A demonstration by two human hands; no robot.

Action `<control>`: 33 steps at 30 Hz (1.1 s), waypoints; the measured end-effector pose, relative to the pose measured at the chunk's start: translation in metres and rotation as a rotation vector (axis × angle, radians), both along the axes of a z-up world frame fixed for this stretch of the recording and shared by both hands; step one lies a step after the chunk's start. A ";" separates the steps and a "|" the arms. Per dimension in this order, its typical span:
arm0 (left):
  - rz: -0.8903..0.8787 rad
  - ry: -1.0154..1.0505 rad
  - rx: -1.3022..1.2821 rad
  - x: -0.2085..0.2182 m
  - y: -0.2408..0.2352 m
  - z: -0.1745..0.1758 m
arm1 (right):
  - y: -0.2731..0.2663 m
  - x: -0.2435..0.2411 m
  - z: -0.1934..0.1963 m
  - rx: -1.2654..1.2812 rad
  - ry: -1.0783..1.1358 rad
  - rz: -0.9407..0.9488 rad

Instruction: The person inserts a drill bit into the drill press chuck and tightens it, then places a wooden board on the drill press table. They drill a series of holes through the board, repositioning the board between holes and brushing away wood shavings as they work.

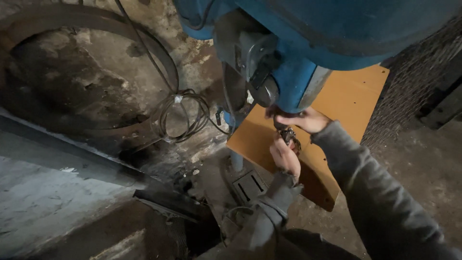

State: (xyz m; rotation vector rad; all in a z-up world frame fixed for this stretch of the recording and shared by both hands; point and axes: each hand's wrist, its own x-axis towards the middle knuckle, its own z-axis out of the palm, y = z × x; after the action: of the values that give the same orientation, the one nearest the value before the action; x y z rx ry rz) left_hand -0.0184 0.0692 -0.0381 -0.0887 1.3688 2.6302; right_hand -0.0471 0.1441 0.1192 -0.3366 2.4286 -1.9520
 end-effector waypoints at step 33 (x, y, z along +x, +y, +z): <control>-0.042 -0.029 -0.618 -0.022 -0.031 0.061 | -0.042 0.005 -0.044 -0.108 0.449 -0.386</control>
State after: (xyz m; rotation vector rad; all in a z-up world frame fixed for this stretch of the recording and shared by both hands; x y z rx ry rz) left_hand -0.0404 0.0385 0.0227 -0.1714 2.0871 2.0676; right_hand -0.0425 0.1024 0.0752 -0.3641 2.8425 -2.3931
